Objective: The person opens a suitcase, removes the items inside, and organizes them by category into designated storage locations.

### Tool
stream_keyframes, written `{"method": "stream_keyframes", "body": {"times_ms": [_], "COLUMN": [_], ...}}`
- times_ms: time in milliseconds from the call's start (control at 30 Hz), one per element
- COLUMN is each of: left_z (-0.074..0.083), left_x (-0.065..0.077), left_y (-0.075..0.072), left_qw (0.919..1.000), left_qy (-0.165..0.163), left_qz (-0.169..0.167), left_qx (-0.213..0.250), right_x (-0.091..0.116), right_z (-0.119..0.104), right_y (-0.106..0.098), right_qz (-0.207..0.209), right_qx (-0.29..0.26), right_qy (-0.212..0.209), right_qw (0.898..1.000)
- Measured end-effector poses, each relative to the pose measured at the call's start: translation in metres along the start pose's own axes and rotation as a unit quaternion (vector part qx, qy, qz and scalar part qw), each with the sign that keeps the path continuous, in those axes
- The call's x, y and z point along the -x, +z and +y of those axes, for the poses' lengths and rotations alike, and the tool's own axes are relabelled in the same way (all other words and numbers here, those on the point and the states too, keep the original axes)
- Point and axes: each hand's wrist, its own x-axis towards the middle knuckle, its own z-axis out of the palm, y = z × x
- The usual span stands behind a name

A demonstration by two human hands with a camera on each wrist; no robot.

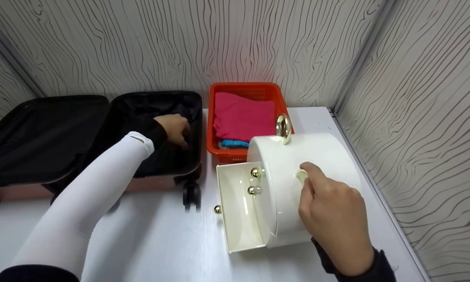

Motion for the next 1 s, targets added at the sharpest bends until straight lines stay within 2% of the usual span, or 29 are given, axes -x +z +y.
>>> {"method": "stream_keyframes", "body": {"times_ms": [67, 133, 267, 367, 500, 567, 633, 733, 900, 1000], "left_z": [-0.001, 0.006, 0.038, 0.071, 0.113, 0.131, 0.147, 0.165, 0.191, 0.204], "left_x": [0.002, 0.010, 0.024, 0.036, 0.050, 0.054, 0.056, 0.057, 0.055, 0.055], "left_y": [-0.012, -0.024, -0.038, -0.037, -0.026, -0.018, -0.009, 0.004, 0.026, 0.035], "left_qw": [0.9992, 0.9967, 0.9876, 0.9781, 0.9616, 0.9529, 0.9477, 0.9490, 0.9589, 0.9616], "left_qy": [0.006, 0.033, 0.115, 0.181, 0.267, 0.301, 0.319, 0.313, 0.255, 0.223], "left_qz": [0.016, 0.034, 0.057, 0.052, 0.020, 0.007, -0.004, -0.021, -0.073, -0.107], "left_qx": [0.037, 0.065, 0.091, 0.088, 0.062, 0.037, 0.009, -0.035, -0.100, -0.120], "right_x": [0.000, 0.000, 0.000, -0.001, -0.002, -0.003, -0.003, -0.004, -0.003, -0.002], "right_z": [0.000, 0.000, 0.001, 0.001, 0.002, 0.003, 0.003, 0.004, 0.005, 0.006], "right_y": [0.001, 0.001, 0.001, 0.001, 0.001, 0.001, 0.002, 0.002, 0.002, 0.002], "right_qz": [0.000, -0.001, -0.004, -0.007, -0.009, -0.009, -0.009, -0.008, -0.003, -0.002], "right_qx": [0.001, 0.001, 0.000, -0.002, -0.003, -0.003, -0.002, -0.001, -0.004, -0.006], "right_qy": [-0.001, -0.001, 0.000, 0.002, 0.006, 0.006, 0.005, 0.005, 0.005, 0.006], "right_qw": [1.000, 1.000, 1.000, 1.000, 1.000, 1.000, 1.000, 1.000, 1.000, 1.000]}}
